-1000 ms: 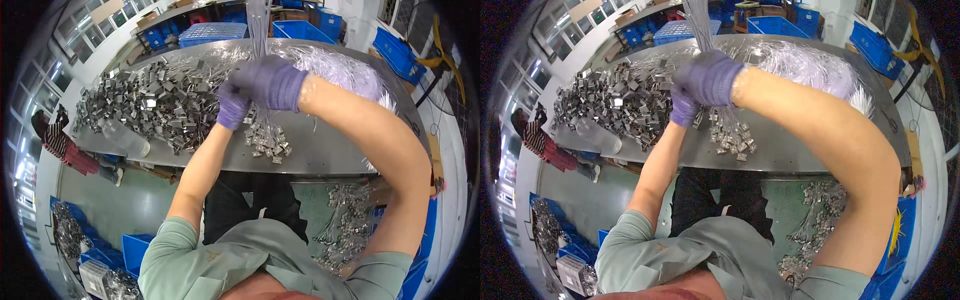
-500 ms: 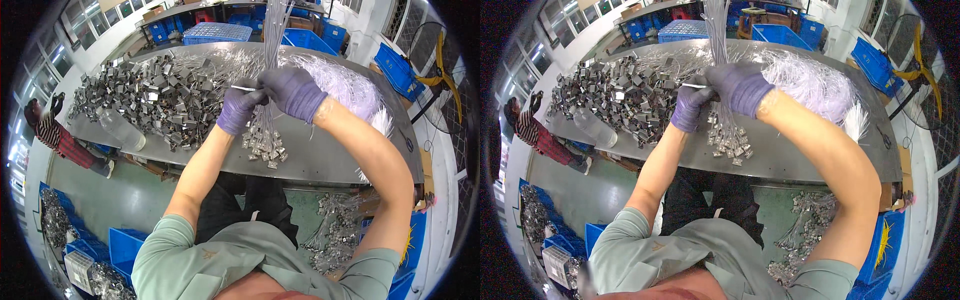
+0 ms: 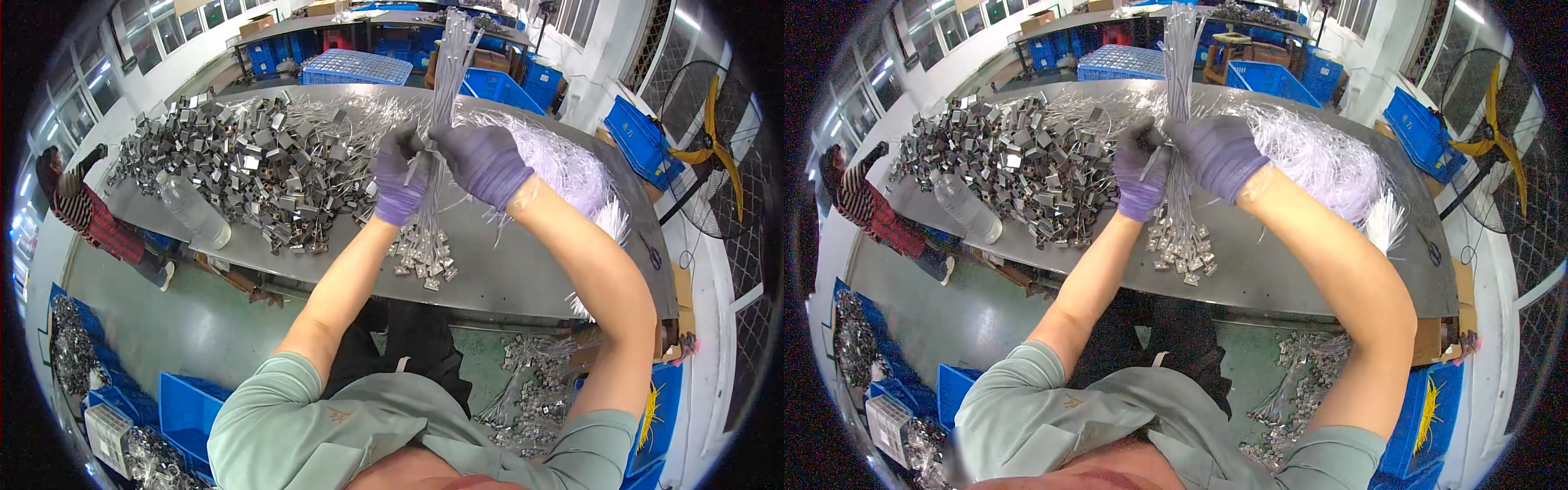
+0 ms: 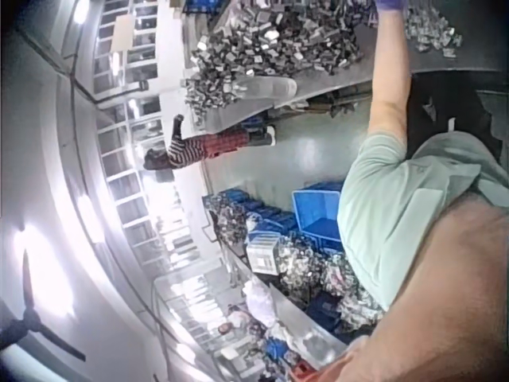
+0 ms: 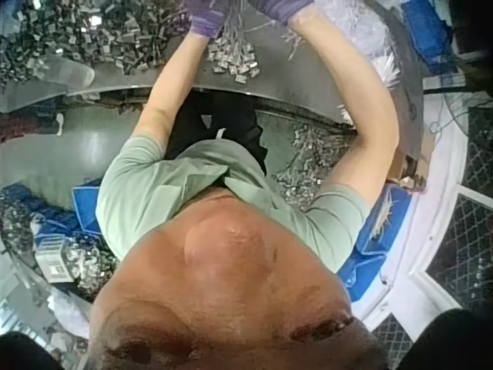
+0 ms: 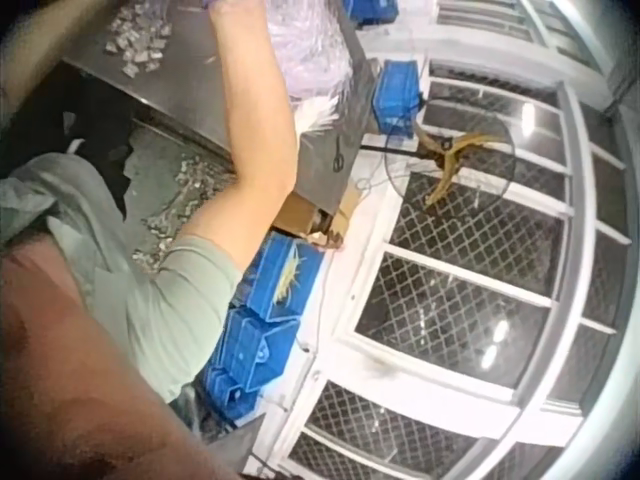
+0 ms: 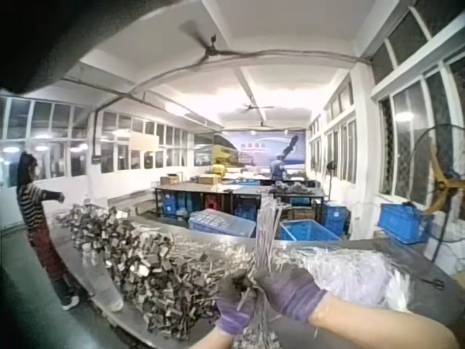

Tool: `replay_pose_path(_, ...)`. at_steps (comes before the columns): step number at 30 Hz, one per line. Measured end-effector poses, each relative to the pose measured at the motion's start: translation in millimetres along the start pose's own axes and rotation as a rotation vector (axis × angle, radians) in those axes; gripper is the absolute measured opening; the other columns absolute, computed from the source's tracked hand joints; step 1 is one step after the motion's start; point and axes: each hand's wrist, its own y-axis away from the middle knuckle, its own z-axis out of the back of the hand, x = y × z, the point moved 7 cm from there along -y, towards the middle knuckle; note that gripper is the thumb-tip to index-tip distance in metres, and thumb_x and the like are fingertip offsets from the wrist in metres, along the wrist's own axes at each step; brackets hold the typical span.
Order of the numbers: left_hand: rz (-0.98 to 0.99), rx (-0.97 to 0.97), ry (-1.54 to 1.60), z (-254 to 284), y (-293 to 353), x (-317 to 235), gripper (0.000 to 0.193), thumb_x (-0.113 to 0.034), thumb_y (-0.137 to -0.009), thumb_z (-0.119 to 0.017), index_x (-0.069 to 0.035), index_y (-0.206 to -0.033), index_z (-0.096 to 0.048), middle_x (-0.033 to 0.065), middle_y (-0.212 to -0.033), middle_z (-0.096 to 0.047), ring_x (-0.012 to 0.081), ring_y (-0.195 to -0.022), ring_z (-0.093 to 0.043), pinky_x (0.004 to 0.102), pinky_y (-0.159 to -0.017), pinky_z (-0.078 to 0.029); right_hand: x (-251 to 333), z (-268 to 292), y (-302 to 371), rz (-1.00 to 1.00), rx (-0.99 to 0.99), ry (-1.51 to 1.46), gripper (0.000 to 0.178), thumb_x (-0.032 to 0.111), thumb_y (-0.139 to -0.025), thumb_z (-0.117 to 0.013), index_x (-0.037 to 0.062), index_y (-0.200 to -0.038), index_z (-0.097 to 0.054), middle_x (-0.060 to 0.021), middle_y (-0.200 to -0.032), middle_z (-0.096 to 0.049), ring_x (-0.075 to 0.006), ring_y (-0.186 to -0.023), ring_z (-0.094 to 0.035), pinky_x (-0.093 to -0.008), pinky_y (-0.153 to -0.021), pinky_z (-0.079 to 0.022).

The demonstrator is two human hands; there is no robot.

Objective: Organizing and bundling wire harnesses at a manual assembly station.

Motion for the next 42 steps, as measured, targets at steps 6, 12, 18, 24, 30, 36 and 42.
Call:
replay_pose_path(6, -0.105, -0.059, -0.081, -2, 3, 9, 0.037, -0.003, -0.081, -0.067, -0.001, -0.112, -0.047, 0.0043, -0.090, -0.054, 0.0129, -0.079, -0.054, 0.0279, -0.073, -0.047, 4, -1, -16, 0.009, 0.118, -0.042, 0.018, 0.016, -0.081, -0.057, 0.0125, -0.098, -0.064, -0.0173, -0.081, -0.066, -0.0357, -0.079, -0.067, -0.0445, -0.068, -0.053)
replay_pose_path(12, -0.118, 0.104, -0.243, 5, 0, -3, 0.012, -0.004, -0.083, -0.068, -0.003, -0.091, -0.059, 0.0093, -0.093, -0.064, 0.0156, -0.083, -0.060, 0.0285, -0.072, -0.050, -7, -10, -19, -0.038, 0.275, -0.043, 0.018, 0.017, -0.079, -0.058, 0.0131, -0.094, -0.068, -0.0179, -0.084, -0.067, -0.0351, -0.082, -0.067, -0.0429, -0.070, -0.053)
replay_pose_path(18, -0.305, 0.186, -0.279, 8, -6, -18, 0.009, -0.002, -0.082, -0.067, -0.003, -0.090, -0.062, 0.0123, -0.094, -0.067, 0.0173, -0.081, -0.063, 0.0287, -0.071, -0.050, -7, -25, -10, 0.015, 0.079, -0.024, 0.017, 0.016, -0.079, -0.057, 0.0108, -0.095, -0.062, -0.0170, -0.074, -0.065, -0.0354, -0.074, -0.066, -0.0437, -0.063, -0.052)
replay_pose_path(24, 0.142, 0.248, -0.221, 29, 5, 8, 0.014, -0.011, -0.086, -0.064, 0.000, -0.094, -0.063, 0.0120, -0.086, -0.068, 0.0174, -0.076, -0.065, 0.0301, -0.070, -0.052, -16, -33, 12, 0.124, -0.121, -0.053, 0.024, 0.016, -0.079, -0.061, 0.0129, -0.103, -0.060, -0.0113, -0.067, -0.060, -0.0315, -0.063, -0.062, -0.0417, -0.052, -0.049)
replay_pose_path(30, 0.593, 0.154, 0.202, 30, 23, 30, 0.018, -0.011, -0.084, -0.064, 0.004, -0.092, -0.062, 0.0139, -0.085, -0.068, 0.0179, -0.075, -0.067, 0.0284, -0.071, -0.054, -27, -44, 27, 0.090, -0.179, 0.011, 0.019, 0.014, -0.080, -0.061, 0.0126, -0.099, -0.062, -0.0105, -0.068, -0.062, -0.0302, -0.060, -0.062, -0.0398, -0.052, -0.050)
replay_pose_path(36, 0.649, 0.132, 0.156, 29, 24, 26, 0.019, -0.012, -0.085, -0.063, 0.005, -0.091, -0.062, 0.0154, -0.086, -0.068, 0.0187, -0.073, -0.068, 0.0280, -0.066, -0.055, -44, -37, 30, -0.281, -0.027, -0.444, 0.028, 0.019, -0.082, -0.058, 0.0060, -0.107, -0.060, -0.0189, -0.084, -0.065, -0.0304, -0.074, -0.066, -0.0373, -0.064, -0.053)
replay_pose_path(42, 0.627, 0.247, -0.127, 12, 42, 12, 0.033, -0.025, -0.079, -0.069, 0.000, -0.100, -0.064, 0.0084, -0.090, -0.067, 0.0181, -0.084, -0.062, 0.0297, -0.073, -0.050, -42, -64, 18, -0.559, -0.054, -0.870, 0.039, 0.019, -0.081, -0.062, -0.0016, -0.114, -0.058, -0.0174, -0.083, -0.066, -0.0229, -0.074, -0.066, -0.0338, -0.066, -0.053)
